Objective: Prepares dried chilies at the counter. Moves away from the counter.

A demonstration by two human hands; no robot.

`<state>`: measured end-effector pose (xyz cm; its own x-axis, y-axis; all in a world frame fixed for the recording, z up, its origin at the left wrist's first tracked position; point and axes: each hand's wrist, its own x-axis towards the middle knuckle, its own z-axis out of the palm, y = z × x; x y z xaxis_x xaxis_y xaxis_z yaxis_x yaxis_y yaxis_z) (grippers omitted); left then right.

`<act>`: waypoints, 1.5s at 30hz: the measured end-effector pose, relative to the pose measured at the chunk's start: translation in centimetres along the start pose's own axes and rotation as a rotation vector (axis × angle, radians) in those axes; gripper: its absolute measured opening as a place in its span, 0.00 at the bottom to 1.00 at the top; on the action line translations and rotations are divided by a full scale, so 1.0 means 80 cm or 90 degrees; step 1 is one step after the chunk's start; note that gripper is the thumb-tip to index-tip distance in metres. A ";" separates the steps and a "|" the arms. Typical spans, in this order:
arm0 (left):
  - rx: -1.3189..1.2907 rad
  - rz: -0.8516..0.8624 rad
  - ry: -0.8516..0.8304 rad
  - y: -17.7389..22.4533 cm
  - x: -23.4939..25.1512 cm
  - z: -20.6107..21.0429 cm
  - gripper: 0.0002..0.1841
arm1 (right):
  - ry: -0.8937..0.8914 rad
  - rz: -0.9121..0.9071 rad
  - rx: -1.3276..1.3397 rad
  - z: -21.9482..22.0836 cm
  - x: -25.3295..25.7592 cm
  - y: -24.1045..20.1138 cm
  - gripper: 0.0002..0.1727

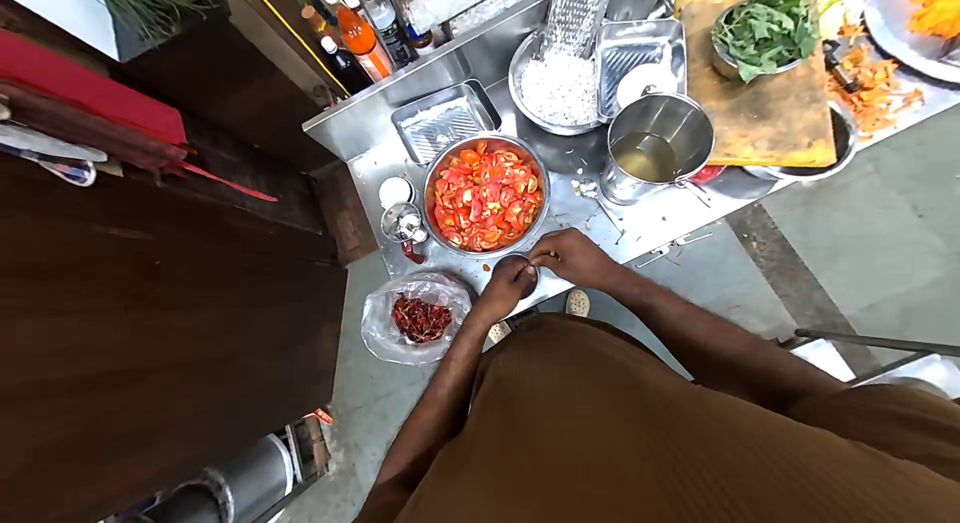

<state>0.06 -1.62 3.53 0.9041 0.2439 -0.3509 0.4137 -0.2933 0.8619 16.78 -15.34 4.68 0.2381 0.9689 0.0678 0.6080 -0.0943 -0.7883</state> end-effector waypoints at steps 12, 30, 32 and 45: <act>-0.302 0.005 -0.017 -0.019 -0.001 0.004 0.17 | -0.013 0.296 0.318 -0.008 -0.008 0.045 0.11; 0.010 -0.180 -0.081 -0.057 0.005 0.005 0.22 | -0.077 -0.032 -0.043 0.075 -0.006 0.017 0.11; 0.018 -0.184 -0.109 -0.059 0.003 -0.003 0.21 | -0.071 -0.035 -0.036 0.079 -0.007 0.020 0.09; -0.205 -0.250 0.016 -0.070 -0.005 0.006 0.15 | -0.015 -0.084 -0.060 0.099 -0.003 0.017 0.13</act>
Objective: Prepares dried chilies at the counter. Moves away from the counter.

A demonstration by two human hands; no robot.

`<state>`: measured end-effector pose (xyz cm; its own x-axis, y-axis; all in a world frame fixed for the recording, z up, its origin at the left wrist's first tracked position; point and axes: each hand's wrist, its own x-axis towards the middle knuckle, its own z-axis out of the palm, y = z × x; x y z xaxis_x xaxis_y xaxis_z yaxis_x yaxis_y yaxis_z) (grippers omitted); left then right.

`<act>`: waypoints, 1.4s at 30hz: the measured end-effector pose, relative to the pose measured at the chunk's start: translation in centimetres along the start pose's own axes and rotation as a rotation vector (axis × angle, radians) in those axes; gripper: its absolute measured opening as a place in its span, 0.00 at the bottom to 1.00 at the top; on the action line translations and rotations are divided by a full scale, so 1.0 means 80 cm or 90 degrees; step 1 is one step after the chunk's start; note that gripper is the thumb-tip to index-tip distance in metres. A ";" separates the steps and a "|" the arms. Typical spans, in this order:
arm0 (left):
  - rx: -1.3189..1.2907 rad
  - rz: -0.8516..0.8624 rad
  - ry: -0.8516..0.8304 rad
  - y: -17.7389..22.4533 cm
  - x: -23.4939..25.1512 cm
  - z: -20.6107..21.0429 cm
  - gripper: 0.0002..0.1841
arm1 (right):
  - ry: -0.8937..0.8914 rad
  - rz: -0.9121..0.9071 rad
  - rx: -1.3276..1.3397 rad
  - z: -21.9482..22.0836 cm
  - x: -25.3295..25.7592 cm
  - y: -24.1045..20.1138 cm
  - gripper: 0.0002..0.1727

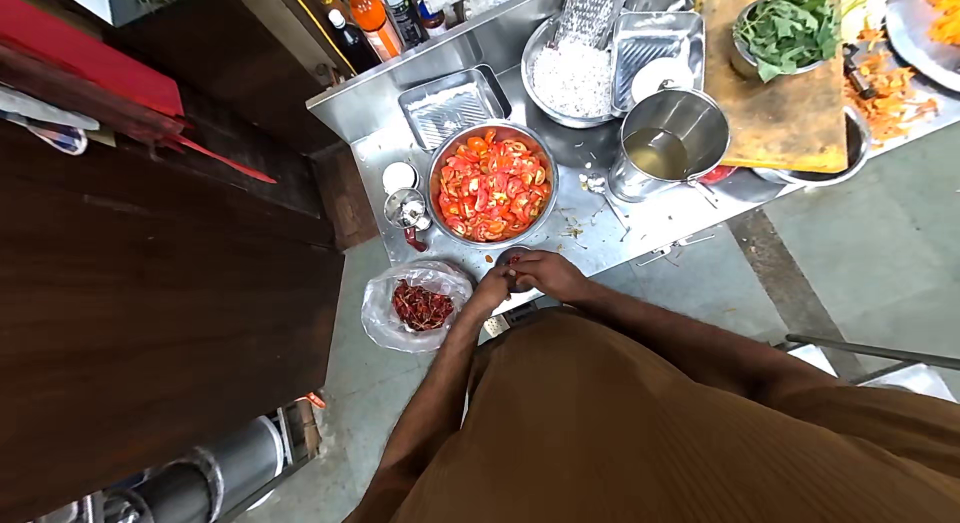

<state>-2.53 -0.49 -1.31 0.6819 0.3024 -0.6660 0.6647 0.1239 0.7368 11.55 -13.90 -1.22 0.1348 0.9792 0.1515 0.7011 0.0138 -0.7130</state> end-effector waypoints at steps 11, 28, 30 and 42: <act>0.120 0.113 0.007 0.001 -0.006 -0.011 0.16 | 0.019 0.026 -0.018 -0.001 0.006 0.009 0.10; 0.526 0.191 0.174 0.023 -0.010 0.003 0.10 | -0.037 0.122 -0.023 -0.008 0.013 -0.004 0.08; 0.543 0.166 0.184 0.029 -0.014 0.005 0.10 | -0.095 0.143 -0.037 -0.011 0.018 -0.009 0.07; 0.460 0.228 0.062 0.008 -0.004 -0.015 0.15 | -0.272 0.074 -0.125 -0.027 0.023 -0.007 0.16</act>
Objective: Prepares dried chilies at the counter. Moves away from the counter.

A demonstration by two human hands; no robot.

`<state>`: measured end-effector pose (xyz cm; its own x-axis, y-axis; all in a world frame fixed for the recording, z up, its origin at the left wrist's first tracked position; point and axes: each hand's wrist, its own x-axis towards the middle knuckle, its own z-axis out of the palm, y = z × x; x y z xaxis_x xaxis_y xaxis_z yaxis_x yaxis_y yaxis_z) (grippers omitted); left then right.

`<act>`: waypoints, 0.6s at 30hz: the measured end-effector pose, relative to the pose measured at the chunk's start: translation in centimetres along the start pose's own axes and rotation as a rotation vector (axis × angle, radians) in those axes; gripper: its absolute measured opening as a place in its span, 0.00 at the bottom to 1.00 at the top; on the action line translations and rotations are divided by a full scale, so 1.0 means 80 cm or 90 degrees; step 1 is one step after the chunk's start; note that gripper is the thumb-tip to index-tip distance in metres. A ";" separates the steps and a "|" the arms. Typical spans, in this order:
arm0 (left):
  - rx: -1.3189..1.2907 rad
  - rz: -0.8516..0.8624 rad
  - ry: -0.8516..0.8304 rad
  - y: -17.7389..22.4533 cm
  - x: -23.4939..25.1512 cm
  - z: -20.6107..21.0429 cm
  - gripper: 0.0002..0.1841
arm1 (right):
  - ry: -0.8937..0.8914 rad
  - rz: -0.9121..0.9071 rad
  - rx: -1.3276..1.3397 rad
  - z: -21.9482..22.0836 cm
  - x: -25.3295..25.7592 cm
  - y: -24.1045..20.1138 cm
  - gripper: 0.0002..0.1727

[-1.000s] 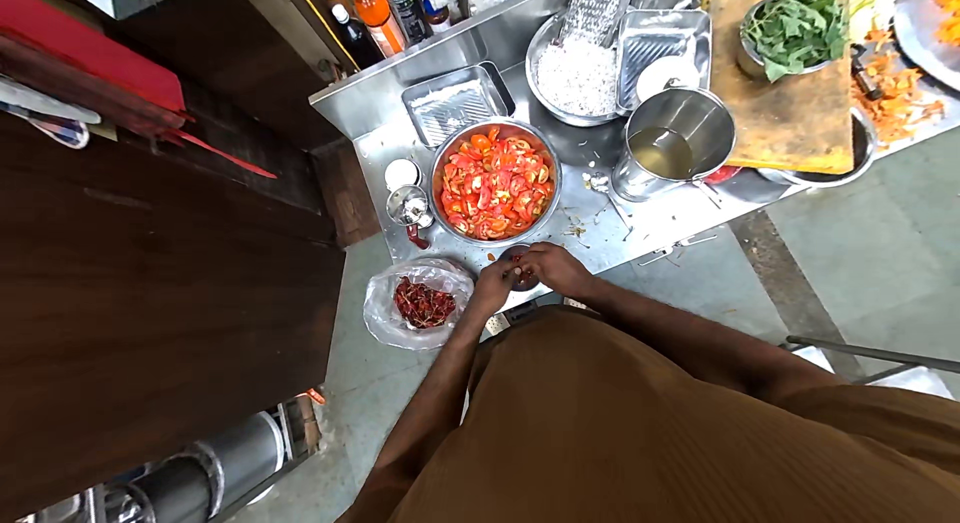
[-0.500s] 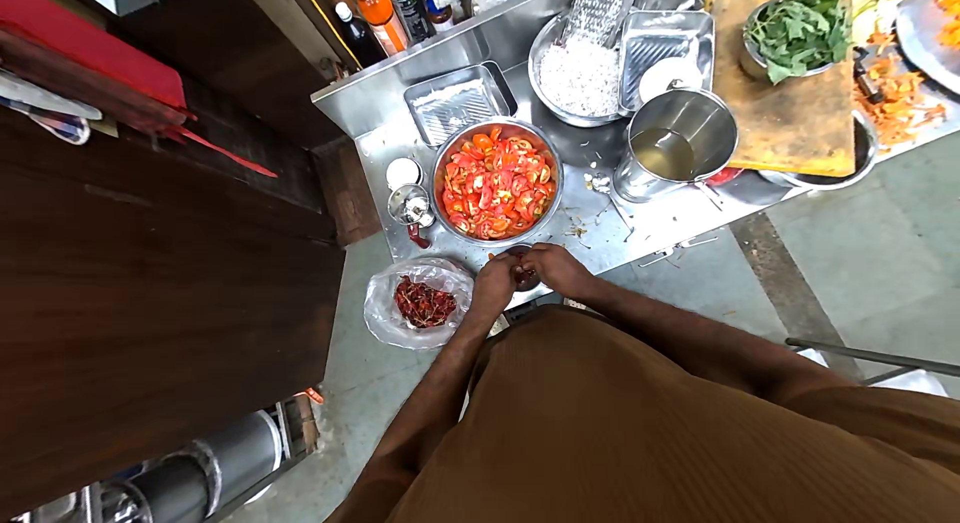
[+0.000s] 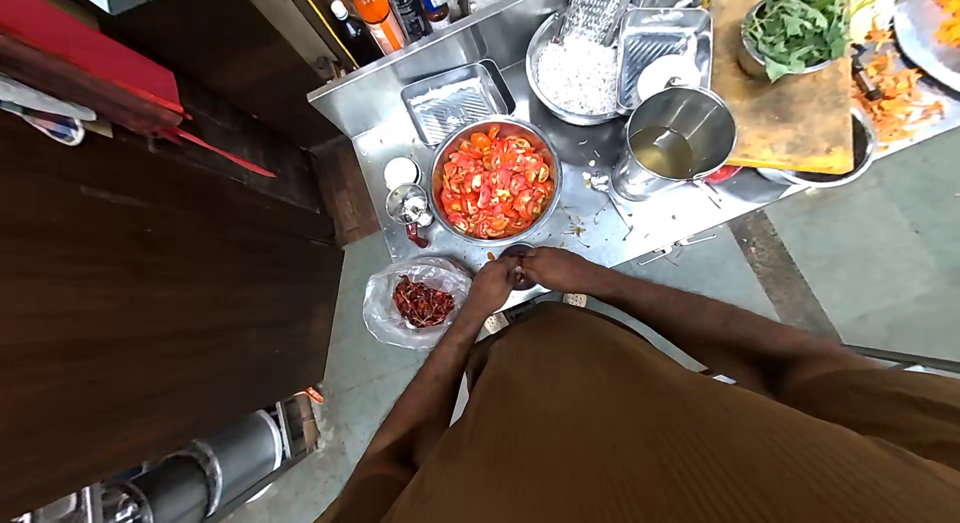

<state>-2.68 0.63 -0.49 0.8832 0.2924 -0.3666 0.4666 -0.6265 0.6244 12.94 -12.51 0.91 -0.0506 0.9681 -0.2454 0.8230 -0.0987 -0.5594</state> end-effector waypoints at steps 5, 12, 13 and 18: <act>-0.073 -0.136 0.001 0.013 0.004 -0.002 0.13 | 0.029 -0.049 0.005 -0.002 0.006 0.003 0.16; -0.500 -0.280 0.001 0.008 0.012 0.015 0.14 | 0.138 -0.173 -0.082 -0.006 0.002 0.010 0.13; -0.568 -0.319 -0.005 0.013 0.012 0.014 0.14 | 0.156 -0.175 -0.092 -0.003 0.002 0.012 0.13; -0.724 -0.463 0.050 0.034 0.010 0.027 0.13 | 0.195 -0.161 -0.136 0.019 -0.002 0.014 0.16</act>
<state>-0.76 -2.38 -0.54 0.4037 0.3627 -0.8399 0.5727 0.6158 0.5412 13.00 -13.11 -0.84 -0.1221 0.9822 0.1427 0.9061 0.1690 -0.3878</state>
